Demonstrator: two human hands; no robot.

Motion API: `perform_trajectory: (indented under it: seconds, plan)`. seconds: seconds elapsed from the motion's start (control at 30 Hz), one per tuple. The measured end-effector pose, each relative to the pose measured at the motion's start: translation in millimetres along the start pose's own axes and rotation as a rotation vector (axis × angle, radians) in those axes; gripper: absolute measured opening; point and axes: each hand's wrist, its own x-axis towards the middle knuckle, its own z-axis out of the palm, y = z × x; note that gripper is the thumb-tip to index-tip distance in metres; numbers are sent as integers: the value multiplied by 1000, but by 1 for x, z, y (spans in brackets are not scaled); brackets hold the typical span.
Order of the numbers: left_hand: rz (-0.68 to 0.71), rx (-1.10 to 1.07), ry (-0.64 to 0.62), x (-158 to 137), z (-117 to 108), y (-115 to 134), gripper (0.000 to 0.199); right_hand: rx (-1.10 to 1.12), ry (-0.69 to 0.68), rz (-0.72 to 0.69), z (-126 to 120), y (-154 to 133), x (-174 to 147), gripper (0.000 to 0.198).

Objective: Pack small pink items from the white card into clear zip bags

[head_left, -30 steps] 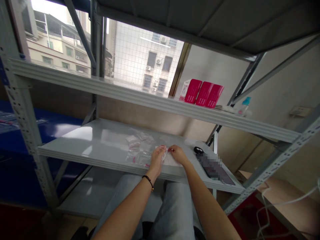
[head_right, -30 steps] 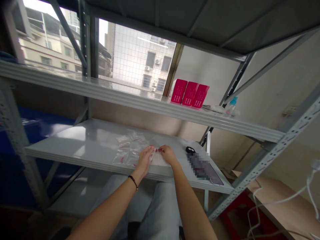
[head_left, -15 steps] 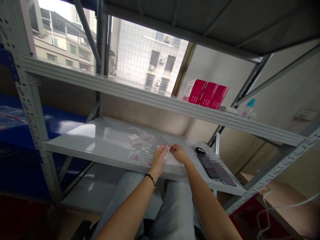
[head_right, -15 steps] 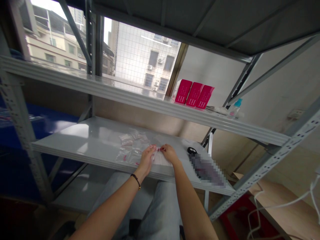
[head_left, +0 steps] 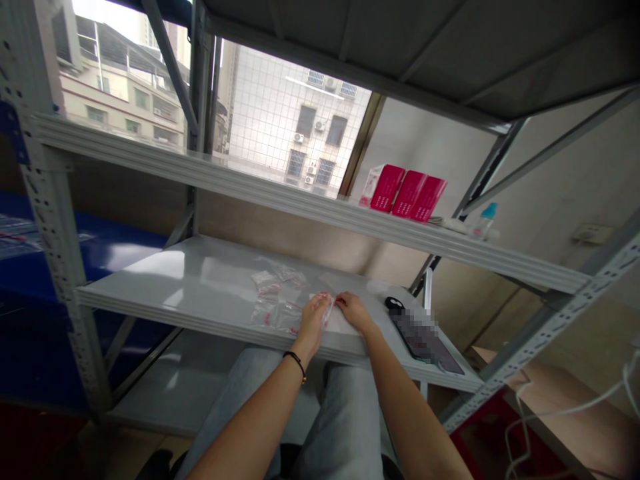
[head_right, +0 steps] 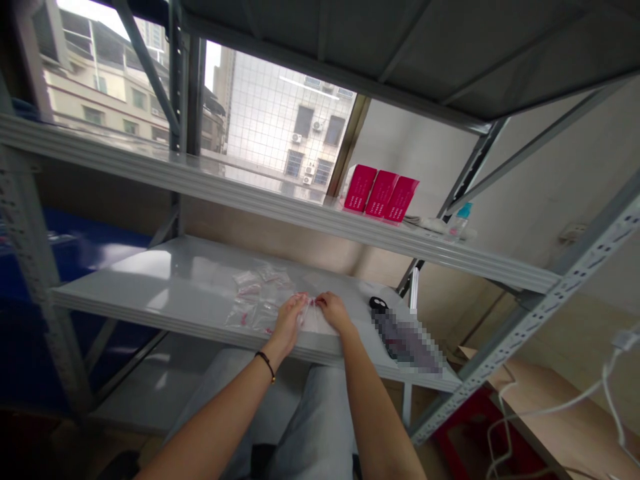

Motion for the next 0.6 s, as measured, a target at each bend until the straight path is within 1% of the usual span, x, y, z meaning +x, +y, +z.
perform_trajectory:
  seconds: [0.2,0.3,0.37,0.47,0.53,0.6]
  plan:
    - [7,9,2,-1,2,2,34,31,14,27,1,-2,1,16]
    - [12,18,10,-2,2,2,34,66,39,52,-4,-6,2,16]
    - [14,31,13,-2,2,2,32,103,72,67,-12,-11,5,18]
    - [10,62,25,-1,0,0,33,187,90,61,-32,-21,10,26]
    - [5,85,30,-1,-1,-2,37,255,53,21,-48,-31,12,30]
    - [1,103,24,-1,-1,-2,41,314,-10,-33,-62,-41,14,30]
